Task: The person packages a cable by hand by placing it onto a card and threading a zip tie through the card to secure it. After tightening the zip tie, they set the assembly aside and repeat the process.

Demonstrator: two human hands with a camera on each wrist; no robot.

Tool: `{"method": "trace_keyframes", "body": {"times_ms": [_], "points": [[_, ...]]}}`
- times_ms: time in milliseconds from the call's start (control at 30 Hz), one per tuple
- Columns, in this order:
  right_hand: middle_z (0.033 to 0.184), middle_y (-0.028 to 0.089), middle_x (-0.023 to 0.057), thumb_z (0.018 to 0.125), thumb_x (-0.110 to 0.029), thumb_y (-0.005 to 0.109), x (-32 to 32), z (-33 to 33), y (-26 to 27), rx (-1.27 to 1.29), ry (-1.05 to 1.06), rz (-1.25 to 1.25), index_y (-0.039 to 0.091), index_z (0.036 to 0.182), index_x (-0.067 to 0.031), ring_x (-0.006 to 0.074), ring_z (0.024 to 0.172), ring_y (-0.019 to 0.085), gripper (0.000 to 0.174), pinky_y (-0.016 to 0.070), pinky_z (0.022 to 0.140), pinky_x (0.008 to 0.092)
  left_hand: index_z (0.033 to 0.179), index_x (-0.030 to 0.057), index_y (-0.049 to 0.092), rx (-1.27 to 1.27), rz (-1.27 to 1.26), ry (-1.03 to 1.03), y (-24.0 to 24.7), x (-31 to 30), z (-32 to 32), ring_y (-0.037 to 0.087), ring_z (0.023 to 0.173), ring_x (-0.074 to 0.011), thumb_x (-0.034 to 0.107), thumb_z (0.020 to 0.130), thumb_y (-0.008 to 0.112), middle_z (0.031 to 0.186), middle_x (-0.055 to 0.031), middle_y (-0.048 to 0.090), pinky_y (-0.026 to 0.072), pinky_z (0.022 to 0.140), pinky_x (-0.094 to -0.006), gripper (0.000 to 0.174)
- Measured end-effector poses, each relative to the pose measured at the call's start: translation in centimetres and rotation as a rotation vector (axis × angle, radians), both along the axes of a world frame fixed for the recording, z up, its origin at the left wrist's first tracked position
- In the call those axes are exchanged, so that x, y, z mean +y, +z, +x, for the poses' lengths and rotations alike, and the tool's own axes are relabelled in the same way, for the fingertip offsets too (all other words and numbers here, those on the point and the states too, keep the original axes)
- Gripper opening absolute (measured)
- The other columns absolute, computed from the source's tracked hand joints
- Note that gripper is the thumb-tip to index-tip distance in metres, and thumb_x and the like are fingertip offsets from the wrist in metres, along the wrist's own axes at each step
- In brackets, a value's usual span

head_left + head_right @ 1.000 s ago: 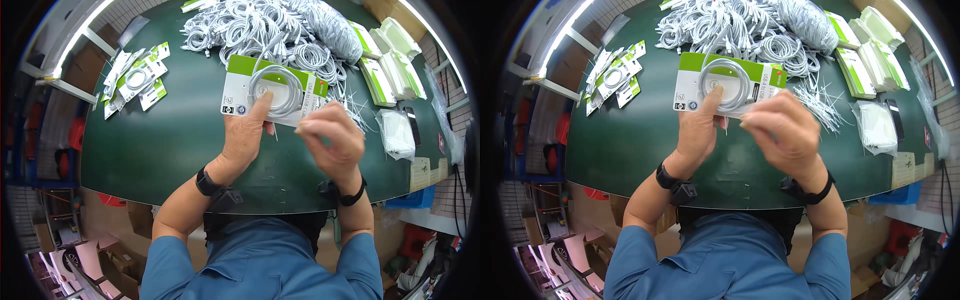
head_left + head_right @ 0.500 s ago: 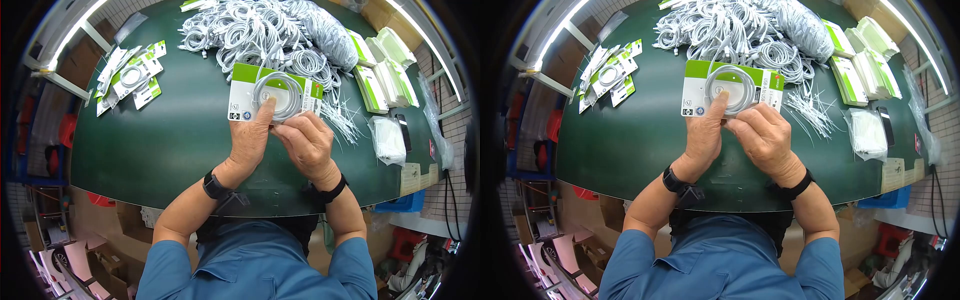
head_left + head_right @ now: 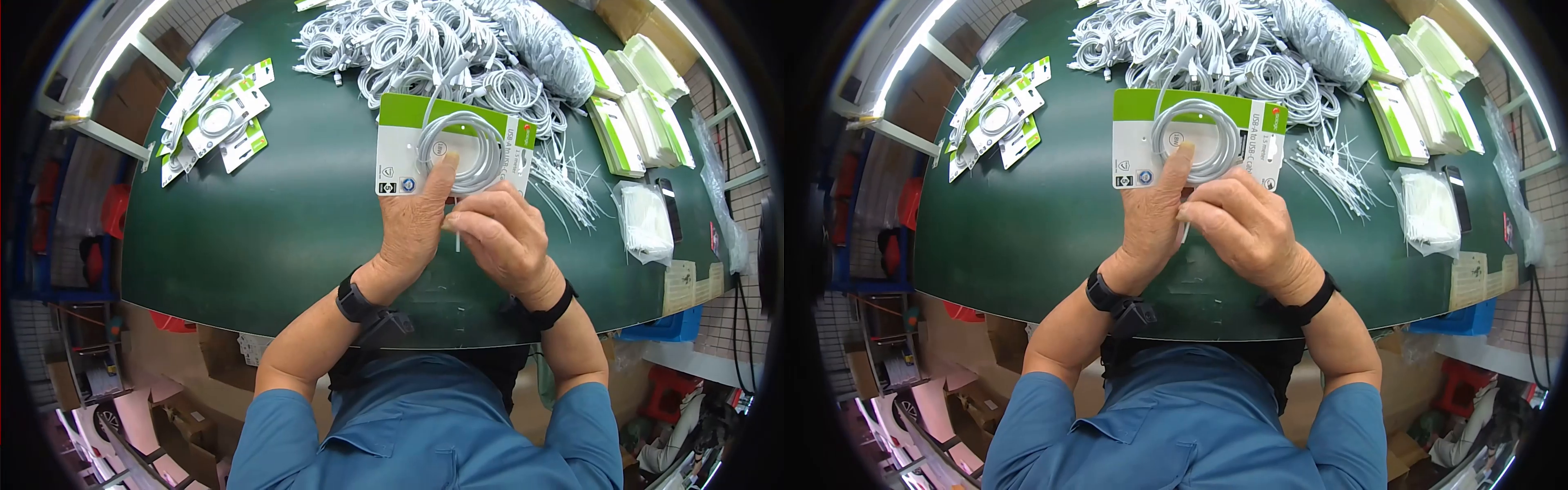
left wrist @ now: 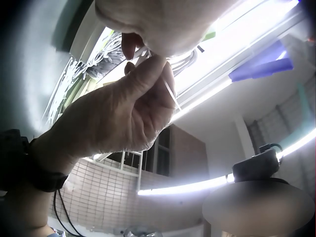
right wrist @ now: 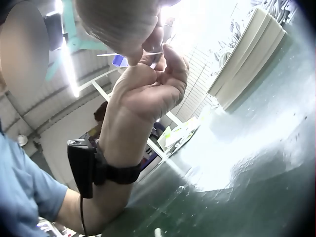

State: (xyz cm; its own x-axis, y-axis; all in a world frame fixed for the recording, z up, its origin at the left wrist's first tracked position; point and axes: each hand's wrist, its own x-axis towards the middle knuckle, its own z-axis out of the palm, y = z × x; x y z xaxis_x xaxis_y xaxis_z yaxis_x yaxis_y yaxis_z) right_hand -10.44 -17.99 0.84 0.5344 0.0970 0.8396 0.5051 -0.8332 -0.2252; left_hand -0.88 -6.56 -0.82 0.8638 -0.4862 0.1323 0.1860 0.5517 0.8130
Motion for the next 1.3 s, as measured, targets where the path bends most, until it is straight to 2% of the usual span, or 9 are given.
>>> {"method": "trace_keyframes", "body": {"times_ms": [133,200,300,500,600,700,967,1167,1300], "points": [[0.104,0.07,0.0075,0.075,0.002,0.08,-0.1,0.0,0.5,-0.044,-0.146,-0.055,0.074,0.101,-0.0059,0.0233,0.076,0.064,0.028,0.0544,0.061,0.0342,0.127,0.0011,0.062,-0.011,-0.001,-0.013,0.2,0.2,-0.4,0.068,0.097,-0.0109,0.01,0.102,0.074,0.114,-0.0057,0.069,0.0578,0.078,-0.0273,0.029],[0.106,0.073,0.0061,0.075,0.002,0.08,0.1,0.2,0.3,-0.015,-0.218,-0.037,0.074,0.102,-0.0063,0.0228,0.078,0.068,0.029,0.057,0.062,0.0341,0.128,0.0008,0.062,-0.037,-0.011,-0.021,0.0,0.3,-0.6,0.067,0.1,-0.011,0.009,0.103,0.073,0.115,-0.0055,0.069,0.0573,0.083,-0.0274,0.029],[0.106,0.074,0.0049,0.077,0.0,0.079,-0.1,0.5,-0.3,0.021,-0.225,-0.013,0.073,0.101,-0.0063,0.0226,0.078,0.072,0.026,0.0589,0.063,0.034,0.14,0.0044,0.055,-0.059,0.044,-0.065,-0.5,0.7,-0.3,0.069,0.103,-0.014,0.007,0.105,0.068,0.121,-0.0067,0.067,0.0605,0.082,-0.0288,0.038],[0.102,0.072,0.0053,0.081,-0.003,0.078,-0.2,0.4,-0.2,0.121,-0.174,0.02,0.069,0.096,-0.0059,0.0232,0.071,0.073,0.018,0.0594,0.059,0.0347,0.141,0.0044,0.054,-0.037,0.075,-0.104,-0.8,1.3,0.2,0.07,0.101,-0.0141,0.012,0.106,0.069,0.121,-0.007,0.066,0.0611,0.078,-0.0288,0.039],[0.099,0.071,0.005,0.083,-0.003,0.079,-0.1,0.1,-0.1,0.171,-0.196,0.01,0.066,0.094,-0.0061,0.0236,0.07,0.072,0.017,0.059,0.057,0.0351,0.117,-0.0036,0.071,-0.066,0.117,-0.003,-0.1,1.0,-0.3,0.068,0.085,-0.0096,0.014,0.102,0.073,0.1,-0.0053,0.074,0.0556,0.071,-0.028,0.023],[0.098,0.07,0.0047,0.084,-0.004,0.08,-0.4,0.1,-0.4,0.175,-0.187,0.026,0.066,0.094,-0.0065,0.0239,0.07,0.072,0.017,0.0587,0.056,0.0353,0.114,-0.0041,0.072,-0.106,0.14,0.015,-0.1,0.9,-0.3,0.067,0.081,-0.0087,0.013,0.101,0.073,0.096,-0.0043,0.074,0.0549,0.068,-0.0275,0.021],[0.103,0.076,0.0071,0.082,-0.005,0.083,-0.4,0.2,-0.8,0.051,-0.115,0.123,0.073,0.101,-0.0073,0.0233,0.07,0.073,0.022,0.0595,0.057,0.0343,0.114,-0.0019,0.072,-0.117,0.117,-0.007,-0.4,0.8,0.1,0.069,0.082,-0.0087,0.012,0.1,0.075,0.097,-0.0043,0.075,0.056,0.067,-0.0259,0.02],[0.101,0.073,0.0105,0.075,0.001,0.081,0.3,-1.3,0.4,0.05,-0.151,0.046,0.076,0.099,-0.0029,0.0211,0.074,0.073,0.025,0.0605,0.059,0.0321,0.122,-0.0015,0.068,-0.089,0.056,-0.017,1.1,0.8,0.1,0.072,0.089,-0.0128,0.013,0.1,0.076,0.107,-0.0081,0.074,0.0633,0.073,-0.0297,0.027],[0.101,0.072,0.0117,0.073,0.004,0.08,0.6,-0.4,0.1,-0.043,-0.103,0.03,0.075,0.096,0.0012,0.0229,0.078,0.074,0.024,0.0613,0.062,0.0325,0.125,-0.0007,0.066,-0.089,0.046,-0.019,1.5,1.0,0.3,0.072,0.093,-0.0134,0.013,0.101,0.075,0.111,-0.009,0.073,0.0642,0.074,-0.0303,0.029]]}}
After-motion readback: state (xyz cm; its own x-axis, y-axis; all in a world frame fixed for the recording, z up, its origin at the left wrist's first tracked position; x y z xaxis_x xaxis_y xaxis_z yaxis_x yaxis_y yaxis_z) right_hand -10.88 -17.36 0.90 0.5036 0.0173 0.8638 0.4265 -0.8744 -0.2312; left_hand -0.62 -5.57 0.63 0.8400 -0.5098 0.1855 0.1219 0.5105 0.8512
